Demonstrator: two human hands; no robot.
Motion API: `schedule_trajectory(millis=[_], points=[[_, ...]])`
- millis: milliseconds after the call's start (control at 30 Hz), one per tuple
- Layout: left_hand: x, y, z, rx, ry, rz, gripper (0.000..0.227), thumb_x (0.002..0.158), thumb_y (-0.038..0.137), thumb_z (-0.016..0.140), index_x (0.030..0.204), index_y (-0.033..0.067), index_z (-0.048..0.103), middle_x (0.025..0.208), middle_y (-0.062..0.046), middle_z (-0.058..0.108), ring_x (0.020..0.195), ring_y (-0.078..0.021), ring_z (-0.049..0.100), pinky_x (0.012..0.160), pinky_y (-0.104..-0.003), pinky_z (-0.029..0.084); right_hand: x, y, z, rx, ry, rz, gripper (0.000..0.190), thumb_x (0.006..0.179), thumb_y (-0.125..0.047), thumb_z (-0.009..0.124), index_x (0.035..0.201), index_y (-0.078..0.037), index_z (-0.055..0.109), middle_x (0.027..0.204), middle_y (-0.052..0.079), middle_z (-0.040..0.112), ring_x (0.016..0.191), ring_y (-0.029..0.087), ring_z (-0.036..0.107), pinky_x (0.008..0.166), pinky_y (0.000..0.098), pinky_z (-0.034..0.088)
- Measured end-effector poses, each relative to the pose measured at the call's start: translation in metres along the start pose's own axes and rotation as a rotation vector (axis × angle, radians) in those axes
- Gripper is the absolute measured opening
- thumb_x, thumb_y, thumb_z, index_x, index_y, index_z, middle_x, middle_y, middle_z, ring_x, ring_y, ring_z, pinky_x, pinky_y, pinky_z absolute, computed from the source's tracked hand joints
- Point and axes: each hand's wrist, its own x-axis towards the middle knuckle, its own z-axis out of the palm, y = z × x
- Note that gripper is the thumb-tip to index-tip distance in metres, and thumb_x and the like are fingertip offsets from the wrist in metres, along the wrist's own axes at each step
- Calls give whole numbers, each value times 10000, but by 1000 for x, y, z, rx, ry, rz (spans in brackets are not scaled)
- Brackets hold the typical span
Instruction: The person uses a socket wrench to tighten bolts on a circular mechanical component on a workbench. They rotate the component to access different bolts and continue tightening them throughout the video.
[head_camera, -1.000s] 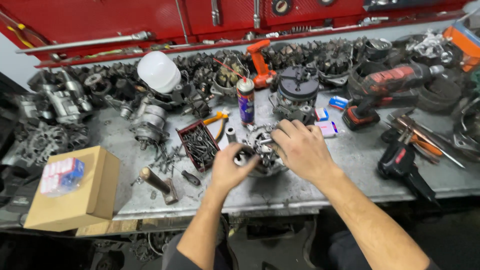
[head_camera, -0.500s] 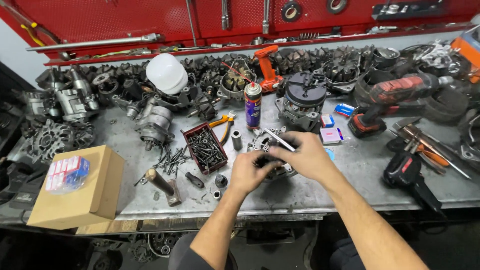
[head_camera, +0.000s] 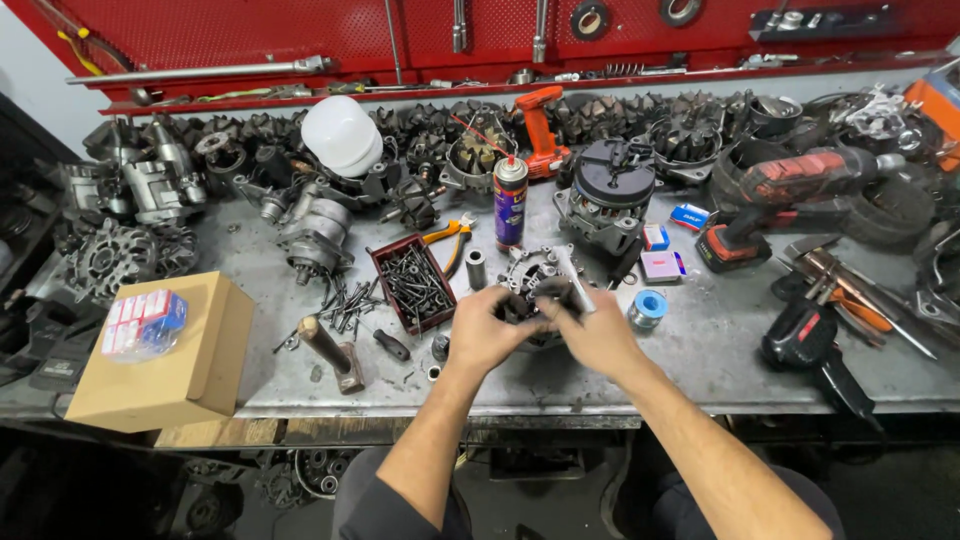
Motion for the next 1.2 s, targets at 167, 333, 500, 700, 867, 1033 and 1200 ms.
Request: schedule_trajectory(millis=[167,333,500,700,867,1033,1200], points=[[1,4,3,81,0,-88,241,567,347,901,687,234,726,689,54,720,721,-186,725,666,-290,556,1,18,0,-105,-117,1,204,945,-290,699,886,-104,758,773,88,786,875,317,763,843,439,564],[1,18,-2,35,18,-47,278,558,318,903,713,187,713,710,-30,721,769,-262,731,688,-359,558,6,13,-2,-324,-127,-34,330,968,-429,641,976,-105,702,877,140,776,958,393,730,861,519,565],[1,16,2,94,-32,-92,317,570,366,892,763,188,714,759,-32,726,819,-281,729,721,-394,569,-2,2,-9,-403,-29,-52,411,901,-487,711,875,-78,685,793,193,742,889,427,716,832,523,567],[1,-3,12,118,-23,-100,276,589,357,898,767,227,731,741,-3,729,811,-248,734,713,-370,577,6,34,8,-391,-117,-71,432,969,-492,615,889,-69,648,800,182,728,921,414,712,843,530,559],[-2,4,9,52,-17,-129,224,609,331,889,736,226,738,699,11,725,749,-211,735,675,-312,572,1,5,-3,-400,-87,-41,352,901,-439,707,896,-88,707,818,143,768,920,379,737,843,520,571],[-1,-2,12,75,9,-131,307,550,311,904,755,185,713,709,-38,708,754,-246,727,659,-351,559,1,13,1,-385,-164,-18,335,948,-445,638,943,-117,705,852,135,781,947,366,744,865,507,580],[-1,10,7,39,-11,-150,297,562,298,903,789,201,737,733,-21,728,755,-225,722,674,-333,558,-1,2,-3,-365,-148,-23,337,928,-441,657,923,-107,707,870,117,796,958,368,747,864,514,575]])
